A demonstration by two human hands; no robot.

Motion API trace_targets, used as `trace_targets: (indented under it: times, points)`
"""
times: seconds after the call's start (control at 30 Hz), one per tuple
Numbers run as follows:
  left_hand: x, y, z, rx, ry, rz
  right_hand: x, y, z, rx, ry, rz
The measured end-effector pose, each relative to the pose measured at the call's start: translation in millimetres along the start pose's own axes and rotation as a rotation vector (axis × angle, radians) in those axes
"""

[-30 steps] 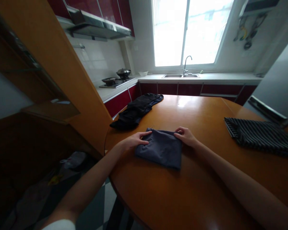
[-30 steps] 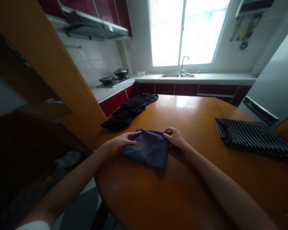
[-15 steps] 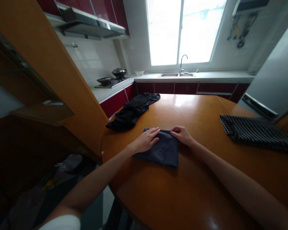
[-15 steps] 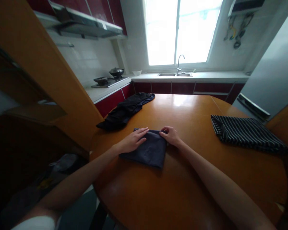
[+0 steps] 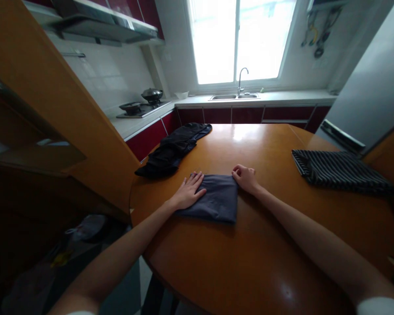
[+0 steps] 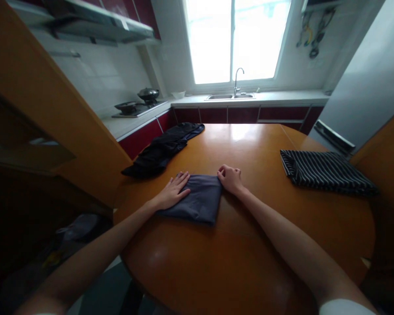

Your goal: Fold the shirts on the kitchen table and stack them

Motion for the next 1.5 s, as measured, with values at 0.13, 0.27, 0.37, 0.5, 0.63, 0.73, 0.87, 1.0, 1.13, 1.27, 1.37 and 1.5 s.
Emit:
trace_targets:
  times: [0.13, 0.27, 0.37, 0.5, 0.63, 0.73, 0.87, 1.0, 1.13, 1.27, 1.37, 1.5]
  points:
    - [-2, 0.0, 4, -0.001, -0.001, -0.031, 26, 16, 27, 0.098, 0.116, -0.166]
    - [-2, 0.4, 3, 0.002, 0.005, -0.039, 82, 32, 68, 0.012, 0.419, -0.014]
    - [-2, 0.1, 3, 0.007, 0.002, -0.041, 116, 35, 90, 0.044, 0.550, 0.171]
    - [-3, -0.3, 3, 0.004, -0.001, -0.044, 125, 24, 98, 0.101, 0.523, 0.208]
    - [-2, 0.0, 2, -0.009, 0.004, -0.041, 116, 11, 101, 0.107, 0.474, 0.163]
    - [-1, 0.2, 2, -0.012, 0.005, -0.045, 115, 7, 102, 0.142, 0.464, 0.166]
    - [0, 0.0, 1, 0.001, 0.011, -0.068, 120, 14, 98, 0.229, 0.502, 0.203]
    - [5, -5.5, -9, -0.001, 0.050, -0.087, 117, 30, 85, 0.346, 0.597, 0.266]
    - [15, -16.3, -25, 0.008, 0.137, -0.140, 110, 47, 61, 0.390, 0.695, 0.352]
    - [24, -14.0, -50, -0.065, 0.120, -0.202, 109, 57, 45, 0.342, 0.701, 0.426]
    - [31, -6.0, -75, -0.132, -0.170, -0.155, 113, 62, 48, 0.254, 0.690, 0.492]
    - [46, -8.6, -99, -0.123, -0.514, 0.028, 114, 66, 49, 0.002, 0.649, 0.492]
Point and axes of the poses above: each hand's wrist, its own x-axis away from the middle knuckle, its own y-axis out of the back of the hand, z = x × y, the point moved 1 cm from there along -x, towards the middle knuckle, and after that the axes turned 15 degrees about y, right-handed, at the moved point
